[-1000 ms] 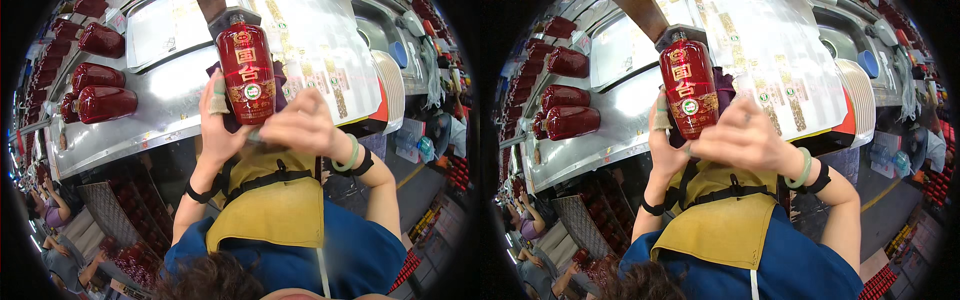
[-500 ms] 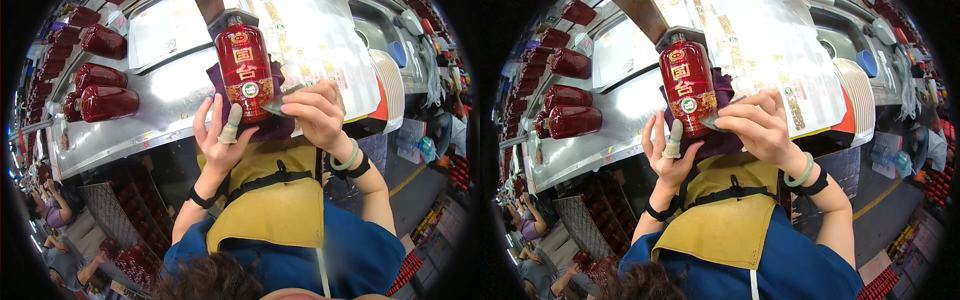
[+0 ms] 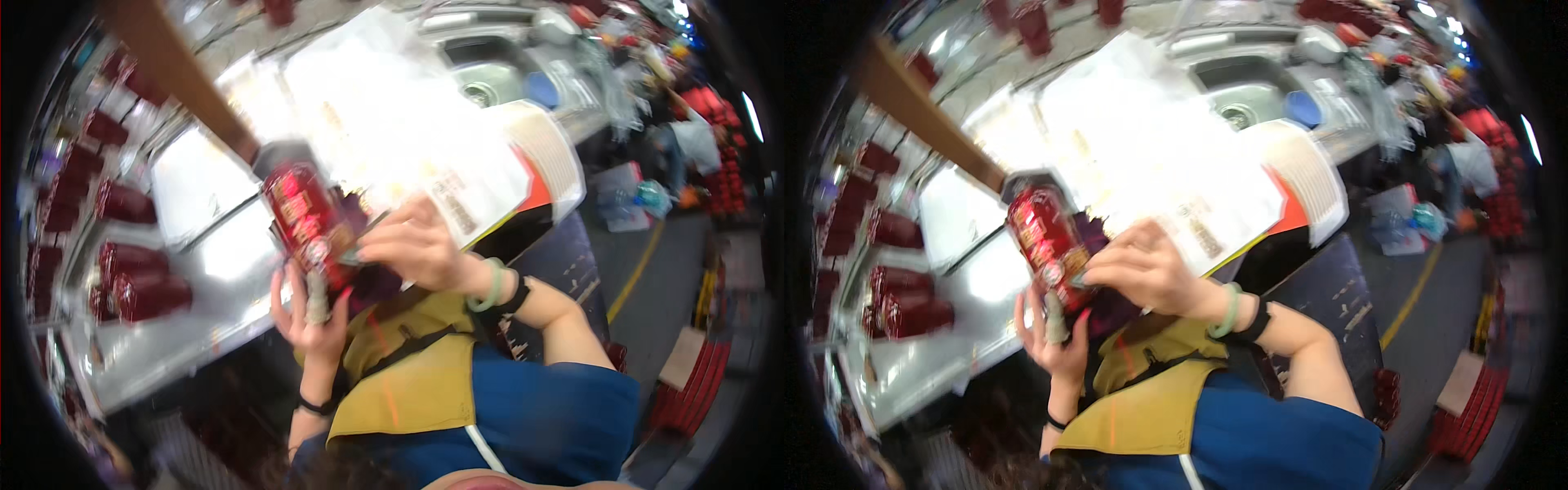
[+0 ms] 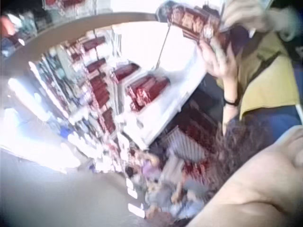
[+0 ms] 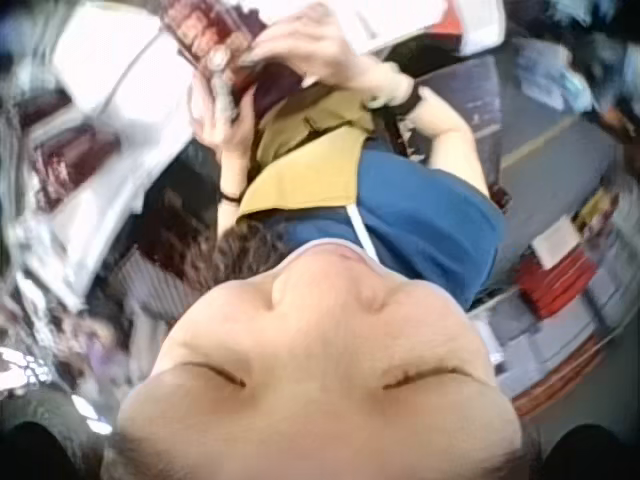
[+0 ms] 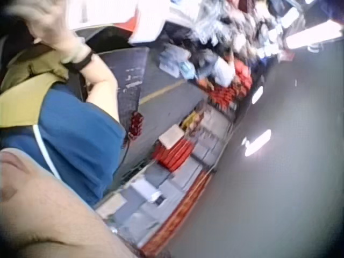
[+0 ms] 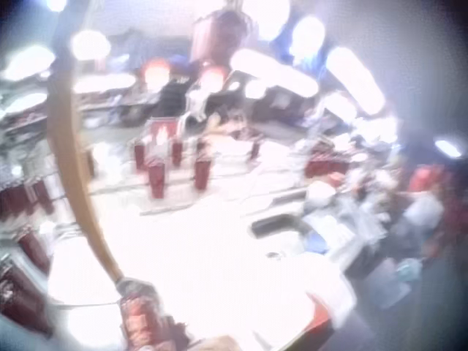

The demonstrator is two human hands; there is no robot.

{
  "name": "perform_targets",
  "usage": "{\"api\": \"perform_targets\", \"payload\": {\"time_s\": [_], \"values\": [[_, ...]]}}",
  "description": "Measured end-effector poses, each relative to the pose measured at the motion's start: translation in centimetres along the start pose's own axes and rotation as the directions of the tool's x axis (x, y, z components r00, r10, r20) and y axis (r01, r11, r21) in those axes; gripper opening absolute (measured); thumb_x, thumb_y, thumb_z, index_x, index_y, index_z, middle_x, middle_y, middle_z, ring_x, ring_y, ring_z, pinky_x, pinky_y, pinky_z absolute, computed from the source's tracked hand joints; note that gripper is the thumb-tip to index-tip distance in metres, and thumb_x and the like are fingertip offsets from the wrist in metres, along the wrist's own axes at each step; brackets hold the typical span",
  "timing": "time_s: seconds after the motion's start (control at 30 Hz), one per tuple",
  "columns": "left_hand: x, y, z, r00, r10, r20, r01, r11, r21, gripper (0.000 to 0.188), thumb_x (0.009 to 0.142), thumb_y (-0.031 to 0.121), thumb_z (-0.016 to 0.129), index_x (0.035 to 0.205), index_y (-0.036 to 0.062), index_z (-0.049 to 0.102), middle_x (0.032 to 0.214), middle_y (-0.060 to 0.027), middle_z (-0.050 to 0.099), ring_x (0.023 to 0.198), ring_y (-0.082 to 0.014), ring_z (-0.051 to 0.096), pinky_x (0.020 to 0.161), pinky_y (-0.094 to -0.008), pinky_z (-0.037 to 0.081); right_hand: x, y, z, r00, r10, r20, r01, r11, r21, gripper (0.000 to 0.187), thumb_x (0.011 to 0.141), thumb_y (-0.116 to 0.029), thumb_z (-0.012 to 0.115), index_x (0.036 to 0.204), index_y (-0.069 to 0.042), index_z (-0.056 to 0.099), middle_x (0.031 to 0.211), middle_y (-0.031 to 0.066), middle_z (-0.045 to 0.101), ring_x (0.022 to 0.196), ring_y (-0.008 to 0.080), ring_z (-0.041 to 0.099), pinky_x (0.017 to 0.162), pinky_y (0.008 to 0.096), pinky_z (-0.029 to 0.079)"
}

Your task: The person is manually applying decorative labels and ribbons to wine or liquor bottles at a factory workstation.

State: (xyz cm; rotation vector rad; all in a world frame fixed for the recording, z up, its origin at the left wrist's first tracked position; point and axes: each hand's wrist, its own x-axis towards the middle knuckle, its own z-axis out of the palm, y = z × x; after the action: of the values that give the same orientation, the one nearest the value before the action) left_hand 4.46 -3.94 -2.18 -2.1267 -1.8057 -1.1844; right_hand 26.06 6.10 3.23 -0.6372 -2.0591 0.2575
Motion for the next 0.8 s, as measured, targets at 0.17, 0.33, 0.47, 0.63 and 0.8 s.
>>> {"api": "perform_targets", "payload": {"time_s": [0.17, 0.33, 0.47, 0.63, 0.8], "values": [[-0.4, -0.4, -0.1, 0.999, 0.033, 0.004, -0.033, 0.999, -0.031, 0.061, 0.083, 0.015, 0.082, 0.139, -0.0007, 0.063, 0.15, -0.023, 0.056, 0.139, -0.0485, 0.048, 0.113, -0.0551, 0.041, -2.6, -0.8, 1.1, 0.999, -0.011, 0.053, 0.006, 0.994, 0.105, 0.02, 0.085, -0.004, 0.071, 0.102, -0.014, 0.073, 0.104, -0.0028, 0.073, 0.095, 0.0184, 0.065, 0.088, 0.0359, 0.048], [0.6, -0.2, -0.2, 0.999, 0.034, 0.013, -0.034, 0.999, -0.033, 0.066, 0.08, 0.022, 0.085, 0.14, 0.0069, 0.064, 0.16, -0.0214, 0.045, 0.146, -0.047, 0.037, 0.116, -0.0544, 0.036, -3.2, -1.6, 0.0, 0.996, -0.021, 0.086, 0.004, 0.982, 0.189, 0.02, 0.083, -0.006, 0.076, 0.101, -0.012, 0.072, 0.103, -0.002, 0.072, 0.092, 0.0202, 0.063, 0.087, 0.0374, 0.048], [4.1, 0.2, -1.1, 0.971, 0.198, 0.134, -0.209, 0.975, 0.075, 0.071, 0.072, 0.029, 0.09, 0.138, 0.017, 0.067, 0.158, -0.019, 0.048, 0.144, -0.0446, 0.038, 0.115, -0.055, 0.038, -2.6, -1.2, -0.7, 0.976, 0.211, -0.048, -0.199, 0.962, 0.187, 0.024, 0.083, -0.001, 0.078, 0.105, -0.009, 0.073, 0.1, 0.0028, 0.073, 0.091, 0.024, 0.065, 0.083, 0.0376, 0.049], [6.5, 0.3, -1.4, 0.905, 0.347, 0.245, -0.367, 0.929, 0.041, 0.056, 0.067, 0.028, 0.091, 0.119, 0.0175, 0.072, 0.157, -0.0156, 0.049, 0.145, -0.0422, 0.037, 0.116, -0.0576, 0.037, -2.6, -0.5, -0.3, 0.95, 0.295, -0.107, -0.263, 0.934, 0.242, 0.027, 0.084, 0.002, 0.078, 0.108, -0.005, 0.069, 0.103, 0.0079, 0.071, 0.093, 0.0295, 0.066, 0.083, 0.0393, 0.052], [7.6, 0.9, -1.1, 0.857, 0.414, 0.308, -0.433, 0.901, -0.008, 0.052, 0.069, 0.024, 0.09, 0.118, 0.0149, 0.074, 0.159, -0.0154, 0.046, 0.146, -0.042, 0.035, 0.119, -0.0585, 0.035, -2.2, -0.3, -0.4, 0.932, 0.344, -0.111, -0.306, 0.914, 0.265, 0.028, 0.084, 0.003, 0.078, 0.109, -0.004, 0.068, 0.102, 0.0098, 0.07, 0.093, 0.03, 0.066, 0.08, 0.0384, 0.053]]}}
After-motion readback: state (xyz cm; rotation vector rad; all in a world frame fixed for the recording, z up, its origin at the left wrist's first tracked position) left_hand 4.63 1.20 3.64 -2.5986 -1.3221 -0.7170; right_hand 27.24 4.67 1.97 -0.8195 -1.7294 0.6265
